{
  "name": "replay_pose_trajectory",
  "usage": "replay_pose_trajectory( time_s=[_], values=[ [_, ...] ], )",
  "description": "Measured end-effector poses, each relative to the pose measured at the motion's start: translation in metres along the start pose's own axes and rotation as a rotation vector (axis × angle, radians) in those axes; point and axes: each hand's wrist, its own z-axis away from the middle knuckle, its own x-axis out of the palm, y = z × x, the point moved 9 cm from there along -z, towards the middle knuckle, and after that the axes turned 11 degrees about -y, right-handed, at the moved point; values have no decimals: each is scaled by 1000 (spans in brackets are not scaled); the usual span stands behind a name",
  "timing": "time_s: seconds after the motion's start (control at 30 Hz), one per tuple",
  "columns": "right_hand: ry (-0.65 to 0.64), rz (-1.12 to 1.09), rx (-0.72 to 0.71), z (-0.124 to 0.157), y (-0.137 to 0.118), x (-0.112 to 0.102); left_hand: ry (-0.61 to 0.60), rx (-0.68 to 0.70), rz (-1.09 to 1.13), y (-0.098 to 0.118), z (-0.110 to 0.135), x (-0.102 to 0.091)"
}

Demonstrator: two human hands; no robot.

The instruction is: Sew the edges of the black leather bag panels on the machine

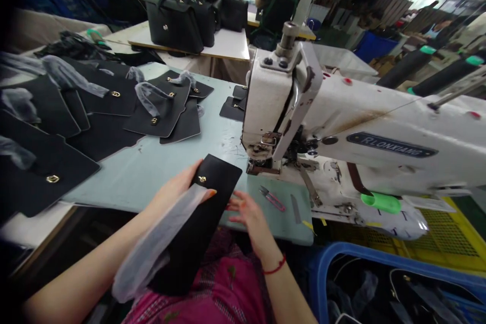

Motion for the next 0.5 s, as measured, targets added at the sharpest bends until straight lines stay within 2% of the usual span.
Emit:
replay_pose_trajectory(
  time_s=[0.03,0.1,0.2,0.27,0.33,0.4,0.5],
  values=[
    [-23,-40,24,0,13,13,-4,34,-109,4,-4,2],
    [33,-130,11,0,29,31,-9,111,-257,12,-8,6],
    [119,-269,-66,-2,37,41,-7,160,-174,12,1,1],
    [150,-307,-91,-3,38,38,-21,100,62,-1,12,-12],
    [188,-305,-85,-2,38,29,-59,-27,437,-22,23,-21],
    [210,-290,-60,-3,40,23,-117,-145,838,-40,35,-19],
    [160,-141,-63,-10,37,25,-226,-205,1278,-47,49,-4]
  ],
)
